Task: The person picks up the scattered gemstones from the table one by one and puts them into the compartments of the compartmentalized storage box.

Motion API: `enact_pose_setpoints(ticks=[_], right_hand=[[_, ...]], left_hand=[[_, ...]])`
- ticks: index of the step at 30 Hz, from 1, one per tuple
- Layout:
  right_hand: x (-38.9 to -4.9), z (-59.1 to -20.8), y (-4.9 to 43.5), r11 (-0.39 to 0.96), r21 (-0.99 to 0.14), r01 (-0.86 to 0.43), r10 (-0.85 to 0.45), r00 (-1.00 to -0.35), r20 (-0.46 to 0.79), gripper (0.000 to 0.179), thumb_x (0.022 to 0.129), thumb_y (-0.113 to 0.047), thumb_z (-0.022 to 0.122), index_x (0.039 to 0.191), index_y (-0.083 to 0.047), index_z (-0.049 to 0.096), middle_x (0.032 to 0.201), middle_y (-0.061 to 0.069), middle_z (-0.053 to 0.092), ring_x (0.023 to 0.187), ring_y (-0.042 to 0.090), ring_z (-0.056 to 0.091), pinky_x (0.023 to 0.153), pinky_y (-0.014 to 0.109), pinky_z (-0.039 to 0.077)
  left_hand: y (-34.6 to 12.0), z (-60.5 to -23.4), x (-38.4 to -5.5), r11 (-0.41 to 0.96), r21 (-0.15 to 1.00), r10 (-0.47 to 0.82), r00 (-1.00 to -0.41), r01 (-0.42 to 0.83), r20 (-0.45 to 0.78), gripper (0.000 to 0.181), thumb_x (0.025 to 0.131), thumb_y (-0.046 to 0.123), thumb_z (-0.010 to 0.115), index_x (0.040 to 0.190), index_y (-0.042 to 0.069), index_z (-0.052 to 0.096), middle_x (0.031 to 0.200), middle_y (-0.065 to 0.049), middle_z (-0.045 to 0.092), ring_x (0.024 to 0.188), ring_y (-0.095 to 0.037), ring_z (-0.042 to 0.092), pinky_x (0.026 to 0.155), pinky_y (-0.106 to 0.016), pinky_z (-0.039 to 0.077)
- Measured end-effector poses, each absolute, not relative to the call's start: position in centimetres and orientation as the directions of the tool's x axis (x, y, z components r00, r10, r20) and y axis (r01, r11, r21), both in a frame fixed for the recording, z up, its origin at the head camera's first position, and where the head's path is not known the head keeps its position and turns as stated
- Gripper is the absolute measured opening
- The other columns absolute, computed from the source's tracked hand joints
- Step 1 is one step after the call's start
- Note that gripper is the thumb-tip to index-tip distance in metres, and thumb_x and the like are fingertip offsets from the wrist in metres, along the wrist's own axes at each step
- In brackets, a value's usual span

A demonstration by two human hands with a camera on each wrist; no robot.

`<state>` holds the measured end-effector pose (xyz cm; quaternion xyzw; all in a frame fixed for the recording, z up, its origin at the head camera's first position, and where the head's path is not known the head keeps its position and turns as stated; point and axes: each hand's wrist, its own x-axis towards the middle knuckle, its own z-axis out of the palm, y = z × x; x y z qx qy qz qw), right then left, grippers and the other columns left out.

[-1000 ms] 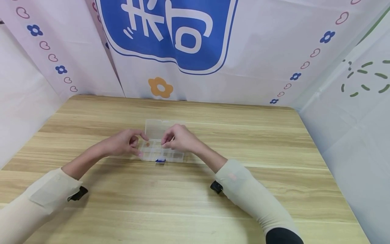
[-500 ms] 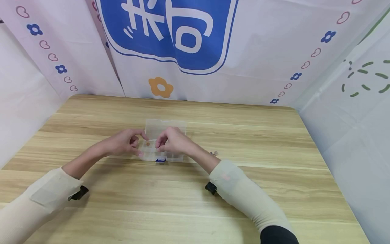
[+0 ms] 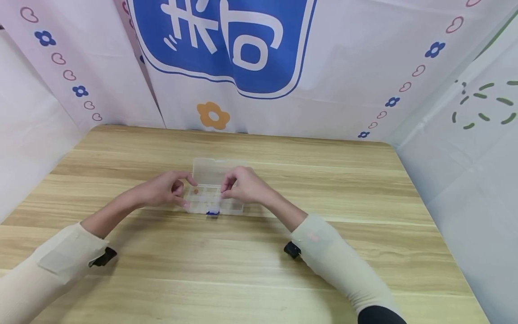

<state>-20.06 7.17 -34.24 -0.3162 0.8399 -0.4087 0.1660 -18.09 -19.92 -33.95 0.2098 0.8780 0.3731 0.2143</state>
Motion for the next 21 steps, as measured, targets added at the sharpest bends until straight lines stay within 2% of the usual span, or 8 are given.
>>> enact_pose_setpoints(ticks=[5, 12, 21], right_hand=[[-20.2, -34.4, 9.4, 0.491, -0.795, -0.356, -0.610, -0.792, -0.021, 0.006, 0.091, -0.004, 0.078, 0.087, -0.006, 0.074, 0.087, 0.003, 0.071, 0.086, 0.021, 0.066, 0.072, 0.028, 0.054], [-20.5, -34.0, 12.7, 0.540, -0.780, -0.315, -0.521, -0.853, -0.016, 0.008, 0.091, -0.006, 0.079, 0.086, -0.007, 0.072, 0.087, 0.003, 0.069, 0.083, 0.022, 0.062, 0.072, 0.030, 0.052], [-20.7, -34.2, 15.7, 0.579, -0.765, -0.281, -0.469, -0.882, -0.031, 0.006, 0.092, -0.006, 0.078, 0.088, -0.005, 0.073, 0.089, 0.005, 0.068, 0.083, 0.022, 0.060, 0.072, 0.031, 0.052]], left_hand=[[-19.8, -34.0, -17.9, 0.630, 0.752, 0.520, -0.824, 0.194, -0.224, 0.051, 0.085, -0.002, 0.082, 0.129, -0.011, 0.056, 0.060, 0.004, 0.035, 0.056, -0.011, 0.035, 0.060, -0.024, 0.042], [-19.9, -34.1, -17.9, 0.619, 0.765, 0.514, -0.828, 0.179, -0.222, 0.052, 0.085, -0.002, 0.082, 0.129, -0.009, 0.056, 0.061, 0.003, 0.036, 0.056, -0.010, 0.035, 0.060, -0.024, 0.043], [-20.0, -34.2, -18.0, 0.610, 0.773, 0.519, -0.826, 0.176, -0.222, 0.050, 0.085, -0.003, 0.082, 0.127, -0.009, 0.056, 0.061, 0.003, 0.037, 0.056, -0.010, 0.035, 0.058, -0.023, 0.040]])
